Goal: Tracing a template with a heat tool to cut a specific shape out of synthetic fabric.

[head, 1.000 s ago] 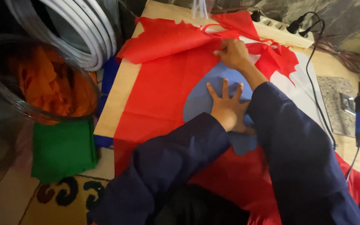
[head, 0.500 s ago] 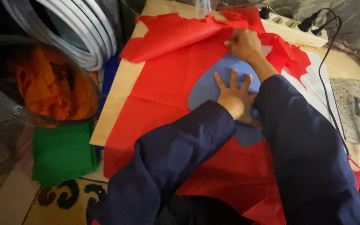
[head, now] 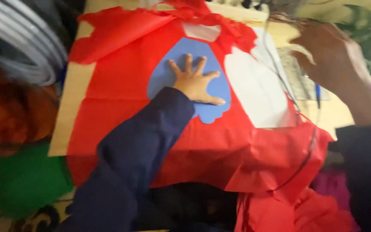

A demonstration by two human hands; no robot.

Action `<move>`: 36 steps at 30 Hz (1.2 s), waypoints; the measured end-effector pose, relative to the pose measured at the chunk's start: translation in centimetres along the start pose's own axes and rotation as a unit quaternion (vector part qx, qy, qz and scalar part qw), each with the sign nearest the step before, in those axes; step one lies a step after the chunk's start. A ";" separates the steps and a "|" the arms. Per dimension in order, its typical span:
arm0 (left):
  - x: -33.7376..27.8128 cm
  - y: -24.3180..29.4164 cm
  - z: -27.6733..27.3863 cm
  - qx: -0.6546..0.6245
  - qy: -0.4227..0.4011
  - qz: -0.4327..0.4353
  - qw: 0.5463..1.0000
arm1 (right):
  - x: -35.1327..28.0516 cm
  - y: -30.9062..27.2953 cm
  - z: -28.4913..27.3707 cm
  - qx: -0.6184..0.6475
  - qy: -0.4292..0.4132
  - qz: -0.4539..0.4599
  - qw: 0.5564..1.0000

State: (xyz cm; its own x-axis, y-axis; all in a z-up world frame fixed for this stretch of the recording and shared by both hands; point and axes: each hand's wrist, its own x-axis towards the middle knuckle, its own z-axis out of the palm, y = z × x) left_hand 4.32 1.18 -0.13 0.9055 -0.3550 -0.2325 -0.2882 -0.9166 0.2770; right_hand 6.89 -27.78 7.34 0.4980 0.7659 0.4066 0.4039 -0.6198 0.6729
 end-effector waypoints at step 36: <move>0.2 -0.3 2.1 0.051 0.069 0.023 0.996 | -17.4 -1.2 -2.6 -0.097 0.003 0.182 0.978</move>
State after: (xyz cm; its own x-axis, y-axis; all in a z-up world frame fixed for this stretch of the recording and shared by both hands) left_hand 3.99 1.01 -2.22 0.9226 -0.3753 -0.0891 -0.3546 -0.9161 0.1869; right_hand -4.25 -39.88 1.04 0.5776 0.5011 0.6444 0.0462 -0.8082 0.5871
